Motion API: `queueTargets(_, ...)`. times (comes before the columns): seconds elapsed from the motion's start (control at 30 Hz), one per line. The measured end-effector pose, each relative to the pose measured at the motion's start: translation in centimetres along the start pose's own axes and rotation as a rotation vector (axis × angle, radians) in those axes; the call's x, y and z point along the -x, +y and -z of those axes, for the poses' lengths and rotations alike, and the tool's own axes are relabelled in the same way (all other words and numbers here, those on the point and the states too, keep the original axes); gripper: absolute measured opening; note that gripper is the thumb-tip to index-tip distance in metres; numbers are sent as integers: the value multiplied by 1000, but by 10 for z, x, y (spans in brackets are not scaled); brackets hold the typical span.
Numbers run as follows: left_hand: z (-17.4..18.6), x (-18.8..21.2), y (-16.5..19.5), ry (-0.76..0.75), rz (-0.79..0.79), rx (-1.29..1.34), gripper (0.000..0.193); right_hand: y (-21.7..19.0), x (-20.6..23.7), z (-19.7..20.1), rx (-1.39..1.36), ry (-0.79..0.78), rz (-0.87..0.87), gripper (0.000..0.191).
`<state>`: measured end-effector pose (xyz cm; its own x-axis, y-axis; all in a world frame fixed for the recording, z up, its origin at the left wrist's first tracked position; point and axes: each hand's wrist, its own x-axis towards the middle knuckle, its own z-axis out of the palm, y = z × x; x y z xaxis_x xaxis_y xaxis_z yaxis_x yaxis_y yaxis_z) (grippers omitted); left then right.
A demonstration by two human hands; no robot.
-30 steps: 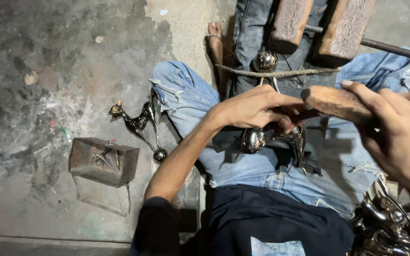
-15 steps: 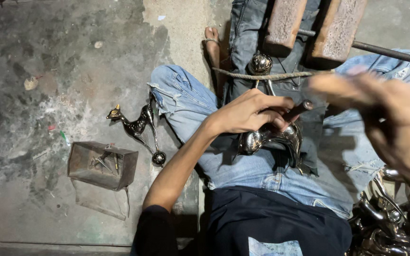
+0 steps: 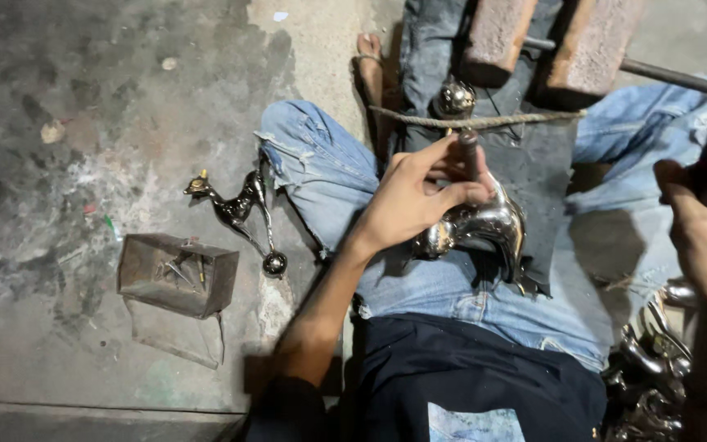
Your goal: The person sits on the floor and uses a hammer and chisel to shape a metal deer figurine. They repeatedly strike the chisel against the figurine, repositioning it as needed, and briefly inspect the surface before continuing.
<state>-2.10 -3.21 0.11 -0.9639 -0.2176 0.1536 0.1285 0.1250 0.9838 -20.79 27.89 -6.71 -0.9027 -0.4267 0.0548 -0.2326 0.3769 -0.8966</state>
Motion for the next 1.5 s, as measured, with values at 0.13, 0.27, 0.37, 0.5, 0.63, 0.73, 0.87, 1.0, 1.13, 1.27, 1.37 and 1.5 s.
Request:
queueTargets(0.13, -6, 13, 3, 34, 37, 7, 26, 15, 4, -20, -209, 195, 167, 39)
queueTargets(0.27, -12, 17, 3, 76, 78, 50, 19, 22, -3, -23, -272, 186, 154, 28)
queueTargets(0.37, -14, 18, 4, 77, 89, 60, 22, 1, -9, -20, -394, 178, 6, 31)
queueTargets(0.5, -13, 19, 5, 67, 92, 15, 24, -63, -25, -17, -126, -81, 151, 34)
queueTargets(0.63, -10, 19, 8, 54, 78, 21, 26, -128, -43, -12, 419, -301, 537, 55)
queueTargets(0.73, -9, 18, 9, 57, 59, -29, 23, -155, -41, -26, 111, -277, 416, 51)
queueTargets(0.87, -10, 20, 9, 59, 27, -110, 23, -175, -48, -29, 1110, -598, 365, 79)
queueTargets(1.0, -11, 21, 9, 40, 13, -67, 23, -176, -47, -30, 301, -317, 558, 64)
queueTargets(1.13, -11, 21, 9, 51, 3, -113, 28, -168, -51, -28, 835, -496, 551, 66)
queueTargets(1.27, -13, 23, 10, 44, 10, -187, 35, -163, -54, -18, 1016, -452, 601, 63)
queueTargets(1.37, -14, 23, 10, 57, -11, -231, 39, -163, -49, -15, 1132, -520, 490, 68)
queueTargets(1.5, -15, 23, 5, 66, -2, -199, 30, -167, -42, -19, 806, -591, 339, 71)
